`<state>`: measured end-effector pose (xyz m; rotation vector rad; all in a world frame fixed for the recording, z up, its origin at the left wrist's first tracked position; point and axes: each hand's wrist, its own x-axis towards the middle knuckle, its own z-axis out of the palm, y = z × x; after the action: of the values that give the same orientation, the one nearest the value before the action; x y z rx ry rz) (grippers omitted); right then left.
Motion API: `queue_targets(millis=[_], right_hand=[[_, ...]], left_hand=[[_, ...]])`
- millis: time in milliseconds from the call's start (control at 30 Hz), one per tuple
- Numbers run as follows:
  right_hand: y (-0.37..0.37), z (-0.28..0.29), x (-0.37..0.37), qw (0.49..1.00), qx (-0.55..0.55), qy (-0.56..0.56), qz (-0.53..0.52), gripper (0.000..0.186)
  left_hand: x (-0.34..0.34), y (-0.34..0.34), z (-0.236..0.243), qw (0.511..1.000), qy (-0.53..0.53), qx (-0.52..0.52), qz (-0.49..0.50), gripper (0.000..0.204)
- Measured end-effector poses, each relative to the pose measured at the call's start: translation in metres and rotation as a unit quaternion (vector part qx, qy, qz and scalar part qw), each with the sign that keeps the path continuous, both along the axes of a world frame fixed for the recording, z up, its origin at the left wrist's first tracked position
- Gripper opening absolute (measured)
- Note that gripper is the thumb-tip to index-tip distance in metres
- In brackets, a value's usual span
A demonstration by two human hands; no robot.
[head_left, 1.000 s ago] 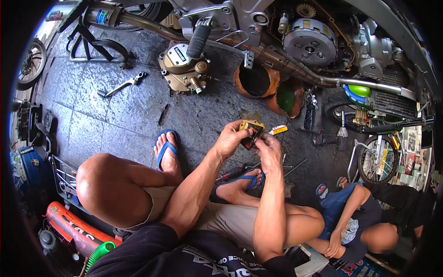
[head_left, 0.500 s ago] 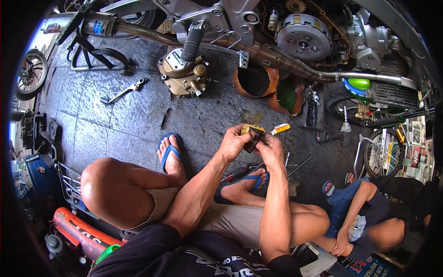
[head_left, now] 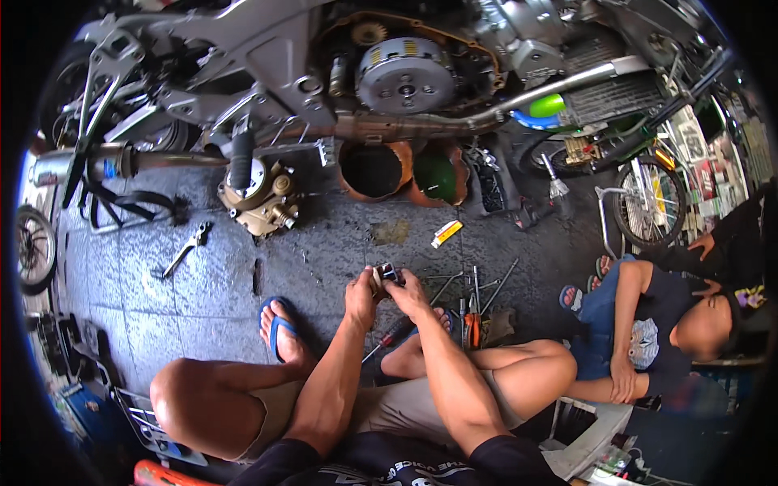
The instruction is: The person uses a screwdriver to work on a small engine component held in their hand before setting it down and using a T-handle socket wrench on the exposed engine block of a disassembled motorcycle.
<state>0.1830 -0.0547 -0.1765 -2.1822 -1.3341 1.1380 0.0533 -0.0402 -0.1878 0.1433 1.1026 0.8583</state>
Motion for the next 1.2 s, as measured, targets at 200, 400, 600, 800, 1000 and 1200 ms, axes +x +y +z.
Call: queue_targets(millis=[200,400,600,800,1000,1200], right_hand=[[0.061,0.0,0.079,0.915,0.187,0.186,-0.305,0.028],[0.166,0.028,0.214,0.887,0.199,-0.29,-0.299,0.06],[0.204,0.015,0.269,0.909,-0.043,-0.379,-0.17,0.053],[0.203,0.008,0.275,0.933,0.02,-0.349,-0.082,0.033],[0.17,0.089,0.263,0.943,0.083,-0.31,0.089,0.026],[0.131,0.165,0.209,0.935,0.154,-0.237,0.214,0.018]], left_hand=[[0.005,0.007,0.005,1.0,-0.018,-0.004,0.009,0.032],[-0.008,-0.031,-0.061,0.962,0.254,-0.004,-0.098,0.028],[-0.018,-0.003,-0.044,0.857,0.477,0.081,-0.176,0.028],[-0.022,0.035,-0.037,0.839,0.504,0.153,-0.135,0.025],[-0.008,0.041,-0.028,0.838,0.501,0.026,-0.214,0.045],[-0.008,0.033,-0.016,0.85,0.482,0.194,-0.086,0.049]])
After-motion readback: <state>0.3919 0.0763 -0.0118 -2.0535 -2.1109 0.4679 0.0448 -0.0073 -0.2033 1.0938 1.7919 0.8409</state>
